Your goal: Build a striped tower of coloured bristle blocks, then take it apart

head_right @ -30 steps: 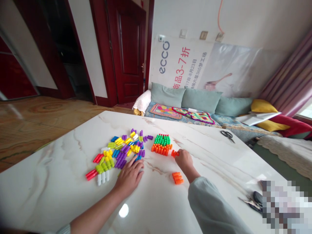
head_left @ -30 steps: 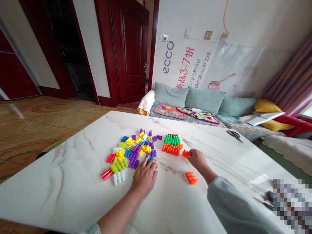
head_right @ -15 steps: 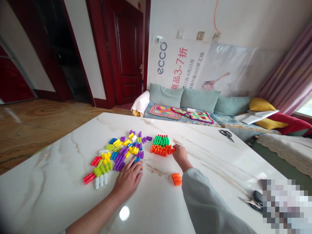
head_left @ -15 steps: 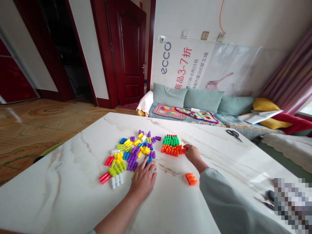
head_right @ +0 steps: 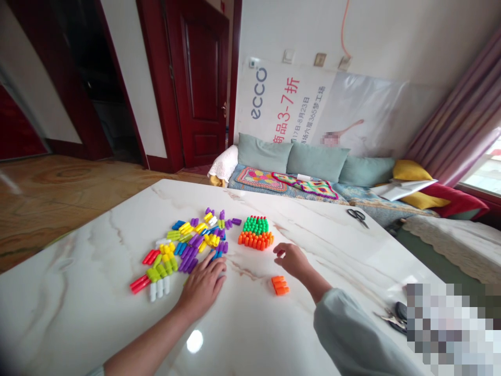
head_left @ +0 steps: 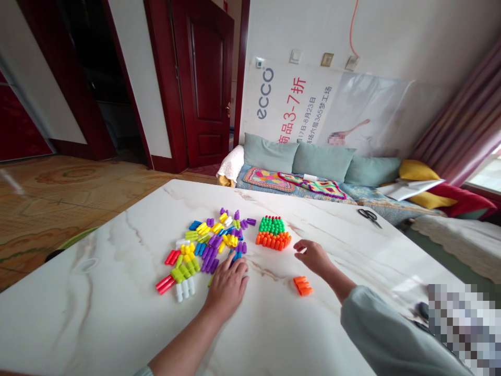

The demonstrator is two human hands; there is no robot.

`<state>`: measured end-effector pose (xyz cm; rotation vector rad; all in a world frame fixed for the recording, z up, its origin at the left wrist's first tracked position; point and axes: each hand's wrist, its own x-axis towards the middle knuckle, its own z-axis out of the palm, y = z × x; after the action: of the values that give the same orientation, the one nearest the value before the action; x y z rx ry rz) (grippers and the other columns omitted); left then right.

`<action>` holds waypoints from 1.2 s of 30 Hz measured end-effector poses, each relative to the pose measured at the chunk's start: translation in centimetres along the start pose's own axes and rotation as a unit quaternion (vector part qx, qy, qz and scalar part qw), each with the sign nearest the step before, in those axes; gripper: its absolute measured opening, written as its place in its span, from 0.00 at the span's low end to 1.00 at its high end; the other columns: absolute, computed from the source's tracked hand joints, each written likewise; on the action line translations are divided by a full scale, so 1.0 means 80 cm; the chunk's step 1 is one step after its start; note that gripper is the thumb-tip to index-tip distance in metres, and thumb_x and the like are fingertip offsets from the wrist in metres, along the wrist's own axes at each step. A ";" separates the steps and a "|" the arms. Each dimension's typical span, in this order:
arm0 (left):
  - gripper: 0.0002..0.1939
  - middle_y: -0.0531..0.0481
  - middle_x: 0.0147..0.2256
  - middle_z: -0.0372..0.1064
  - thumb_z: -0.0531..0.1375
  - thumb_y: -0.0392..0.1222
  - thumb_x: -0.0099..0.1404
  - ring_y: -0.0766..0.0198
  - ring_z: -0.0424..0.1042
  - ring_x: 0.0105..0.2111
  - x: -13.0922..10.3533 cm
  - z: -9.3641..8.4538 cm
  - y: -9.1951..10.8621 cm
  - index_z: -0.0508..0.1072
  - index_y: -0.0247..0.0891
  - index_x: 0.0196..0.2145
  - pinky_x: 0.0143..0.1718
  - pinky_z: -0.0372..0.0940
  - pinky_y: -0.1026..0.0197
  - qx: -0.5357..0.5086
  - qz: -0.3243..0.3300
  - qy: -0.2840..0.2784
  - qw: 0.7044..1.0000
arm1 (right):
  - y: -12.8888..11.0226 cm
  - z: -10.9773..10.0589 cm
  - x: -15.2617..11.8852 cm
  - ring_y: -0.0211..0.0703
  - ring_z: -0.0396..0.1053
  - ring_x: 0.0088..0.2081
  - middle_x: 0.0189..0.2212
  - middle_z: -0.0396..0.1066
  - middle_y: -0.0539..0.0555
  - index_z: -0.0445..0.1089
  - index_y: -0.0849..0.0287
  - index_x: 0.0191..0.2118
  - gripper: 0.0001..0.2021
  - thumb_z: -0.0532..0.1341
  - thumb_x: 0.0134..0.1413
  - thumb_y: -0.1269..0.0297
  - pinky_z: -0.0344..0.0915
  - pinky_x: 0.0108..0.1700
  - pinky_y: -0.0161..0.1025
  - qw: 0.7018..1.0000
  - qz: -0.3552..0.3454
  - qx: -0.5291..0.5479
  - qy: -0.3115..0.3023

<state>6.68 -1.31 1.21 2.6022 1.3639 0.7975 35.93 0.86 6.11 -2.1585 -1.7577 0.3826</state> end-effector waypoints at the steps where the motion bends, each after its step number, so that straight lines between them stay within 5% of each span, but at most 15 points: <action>1: 0.07 0.51 0.52 0.67 0.52 0.37 0.66 0.56 0.53 0.61 0.000 0.000 0.000 0.68 0.43 0.39 0.57 0.57 0.50 -0.002 0.002 0.002 1.000 | 0.002 -0.007 -0.011 0.38 0.70 0.33 0.35 0.74 0.49 0.74 0.55 0.38 0.11 0.63 0.44 0.70 0.62 0.35 0.33 0.999 -0.024 0.007 -0.048; 5: 0.07 0.51 0.52 0.67 0.52 0.37 0.66 0.56 0.53 0.61 0.000 0.001 0.000 0.68 0.43 0.39 0.57 0.57 0.49 -0.004 0.003 0.004 1.000 | 0.003 -0.021 -0.054 0.40 0.69 0.35 0.38 0.72 0.49 0.75 0.50 0.39 0.21 0.69 0.32 0.72 0.63 0.35 0.34 0.975 -0.105 -0.026 -0.192; 13: 0.09 0.51 0.52 0.67 0.51 0.36 0.66 0.55 0.53 0.62 -0.001 0.001 0.001 0.68 0.44 0.41 0.55 0.59 0.49 0.003 -0.001 0.005 1.000 | 0.009 -0.010 -0.080 0.47 0.67 0.44 0.41 0.69 0.55 0.70 0.56 0.42 0.19 0.66 0.39 0.68 0.63 0.44 0.40 0.981 -0.148 -0.053 -0.119; 20: 0.09 0.52 0.53 0.67 0.51 0.37 0.67 0.56 0.53 0.62 -0.001 0.002 -0.001 0.68 0.44 0.42 0.57 0.57 0.49 0.009 0.001 -0.004 1.000 | 0.025 0.002 -0.052 0.43 0.70 0.38 0.40 0.71 0.57 0.71 0.61 0.46 0.18 0.60 0.46 0.65 0.64 0.44 0.38 0.993 -0.116 0.000 -0.002; 30: 0.08 0.52 0.53 0.67 0.51 0.37 0.67 0.56 0.53 0.62 -0.001 0.000 -0.001 0.68 0.44 0.41 0.57 0.57 0.49 0.004 -0.005 -0.010 1.000 | -0.011 0.004 0.023 0.45 0.70 0.34 0.30 0.73 0.55 0.75 0.60 0.31 0.09 0.67 0.39 0.67 0.62 0.35 0.36 0.995 -0.031 -0.090 -0.013; 36: 0.08 0.52 0.53 0.67 0.51 0.36 0.66 0.55 0.53 0.62 -0.001 0.000 -0.001 0.68 0.44 0.41 0.57 0.57 0.49 -0.007 -0.007 -0.004 1.000 | -0.016 0.022 0.040 0.44 0.69 0.36 0.34 0.72 0.55 0.69 0.63 0.42 0.16 0.64 0.43 0.70 0.60 0.36 0.35 0.996 -0.004 -0.077 0.042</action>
<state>6.59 -1.34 1.18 2.5806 1.3671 0.7903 34.73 4.34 5.05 -2.2363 -1.8022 0.1558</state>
